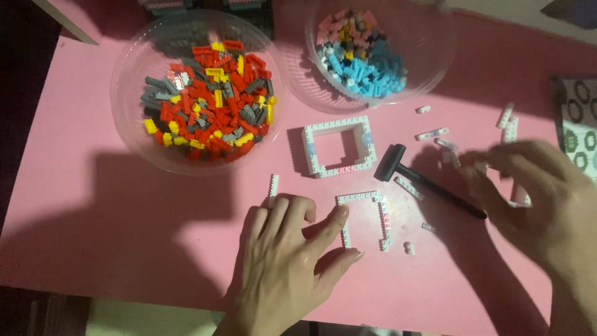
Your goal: The person assembles small white and pink plastic bricks into square frames on a pink surface. They pick bricks from clear bowls, connect them by hand, and occasionally use a black plastic hammer to tap the pieces together. The person builds multiple frames and adjusts their positions on the table.
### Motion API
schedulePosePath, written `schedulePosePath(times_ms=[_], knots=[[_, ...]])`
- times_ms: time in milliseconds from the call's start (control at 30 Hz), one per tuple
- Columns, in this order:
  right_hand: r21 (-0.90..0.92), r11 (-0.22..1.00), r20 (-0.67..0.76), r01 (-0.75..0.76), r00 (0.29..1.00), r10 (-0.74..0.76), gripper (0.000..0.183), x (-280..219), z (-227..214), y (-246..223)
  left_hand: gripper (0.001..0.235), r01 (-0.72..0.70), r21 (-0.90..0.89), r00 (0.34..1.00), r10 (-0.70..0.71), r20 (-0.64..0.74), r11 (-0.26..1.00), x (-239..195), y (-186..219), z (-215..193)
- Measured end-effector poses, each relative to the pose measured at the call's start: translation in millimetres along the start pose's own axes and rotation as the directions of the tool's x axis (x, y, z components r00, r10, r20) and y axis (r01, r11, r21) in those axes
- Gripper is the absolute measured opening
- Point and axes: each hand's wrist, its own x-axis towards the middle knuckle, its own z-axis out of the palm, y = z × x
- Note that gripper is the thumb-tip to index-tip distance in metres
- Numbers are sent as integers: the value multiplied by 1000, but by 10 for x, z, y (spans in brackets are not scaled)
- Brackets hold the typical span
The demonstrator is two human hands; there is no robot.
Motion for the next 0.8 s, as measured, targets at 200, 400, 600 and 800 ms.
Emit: schedulePosePath(times_ms=[200,400,600,800], knots=[[155,960,22,233,971,-239,14,662,-98,-257,41,13,-21,999,-14,-43,1000,-2,16,-36],[345,769,4,538,819,-574,12,1552,195,-888,41,7,-117,992,-21,-120,993,-46,8,-14],[442,833,119,-332,942,313,21,2039,575,-297,40,44,-80,997,-49,-61,996,-69,19,-51],[-125,980,467,156,881,-81,27,2062,320,144,39,31,-124,998,-38,-52,992,-40,-10,-35]])
